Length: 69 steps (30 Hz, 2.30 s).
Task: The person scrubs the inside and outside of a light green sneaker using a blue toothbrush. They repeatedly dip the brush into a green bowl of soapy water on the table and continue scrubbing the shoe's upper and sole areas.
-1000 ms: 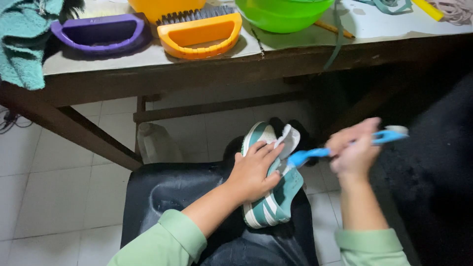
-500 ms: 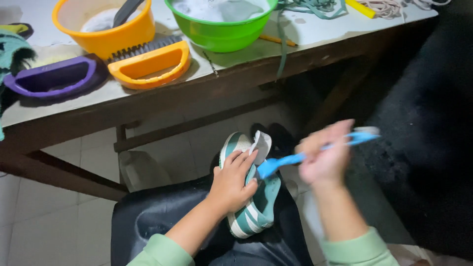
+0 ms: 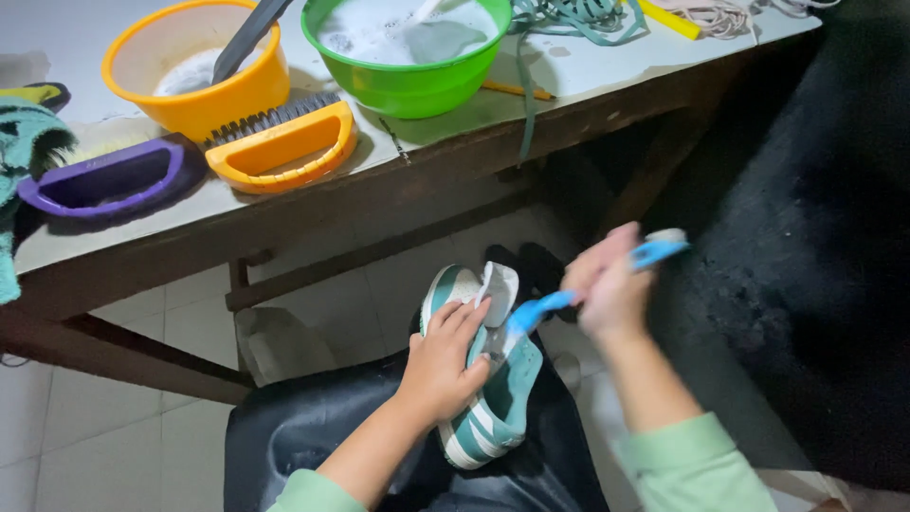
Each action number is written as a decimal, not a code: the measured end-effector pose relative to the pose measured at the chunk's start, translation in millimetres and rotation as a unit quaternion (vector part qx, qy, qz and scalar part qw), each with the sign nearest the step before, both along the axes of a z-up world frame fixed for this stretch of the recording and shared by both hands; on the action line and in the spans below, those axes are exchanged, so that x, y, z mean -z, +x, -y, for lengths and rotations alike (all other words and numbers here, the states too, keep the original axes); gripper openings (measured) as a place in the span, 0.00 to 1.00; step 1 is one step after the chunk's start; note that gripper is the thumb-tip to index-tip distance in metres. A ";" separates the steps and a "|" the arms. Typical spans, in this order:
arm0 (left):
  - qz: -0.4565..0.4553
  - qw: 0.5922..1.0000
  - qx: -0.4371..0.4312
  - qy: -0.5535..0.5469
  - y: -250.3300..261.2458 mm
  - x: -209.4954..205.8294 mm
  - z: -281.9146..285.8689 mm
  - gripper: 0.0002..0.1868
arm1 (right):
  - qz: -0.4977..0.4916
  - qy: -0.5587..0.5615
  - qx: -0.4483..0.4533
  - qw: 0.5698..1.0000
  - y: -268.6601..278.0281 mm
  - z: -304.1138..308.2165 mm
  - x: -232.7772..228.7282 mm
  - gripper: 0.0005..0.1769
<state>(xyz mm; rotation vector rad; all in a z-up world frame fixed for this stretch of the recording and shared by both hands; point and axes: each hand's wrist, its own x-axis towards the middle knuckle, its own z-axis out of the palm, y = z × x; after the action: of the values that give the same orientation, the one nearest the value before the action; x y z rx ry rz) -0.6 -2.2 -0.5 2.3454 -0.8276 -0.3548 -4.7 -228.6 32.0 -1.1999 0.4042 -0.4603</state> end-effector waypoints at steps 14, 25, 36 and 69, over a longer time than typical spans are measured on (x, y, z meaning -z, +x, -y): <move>0.024 0.999 0.003 0.024 -0.1 0.9 4.5 0.41 | 0.158 0.142 0.203 0.956 3.2 57.2 2.2 0.29; 0.023 0.999 0.005 0.033 -1.0 -2.6 10.2 0.41 | 0.168 0.064 0.161 0.970 -4.8 17.1 2.9 0.32; 0.003 0.999 -0.003 0.045 1.2 -4.5 10.8 0.41 | 0.187 0.173 0.213 0.943 -9.2 23.1 -2.0 0.28; 0.012 1.000 -0.005 0.009 0.7 3.7 3.1 0.43 | 0.182 0.105 0.093 0.973 -29.5 -28.6 7.7 0.31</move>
<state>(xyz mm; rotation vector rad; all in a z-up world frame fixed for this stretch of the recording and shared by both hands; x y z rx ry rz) 0.0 -5.3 -4.2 2.3733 -0.8278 -0.3323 -34.1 -200.0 24.3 -0.8537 0.2416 -0.7662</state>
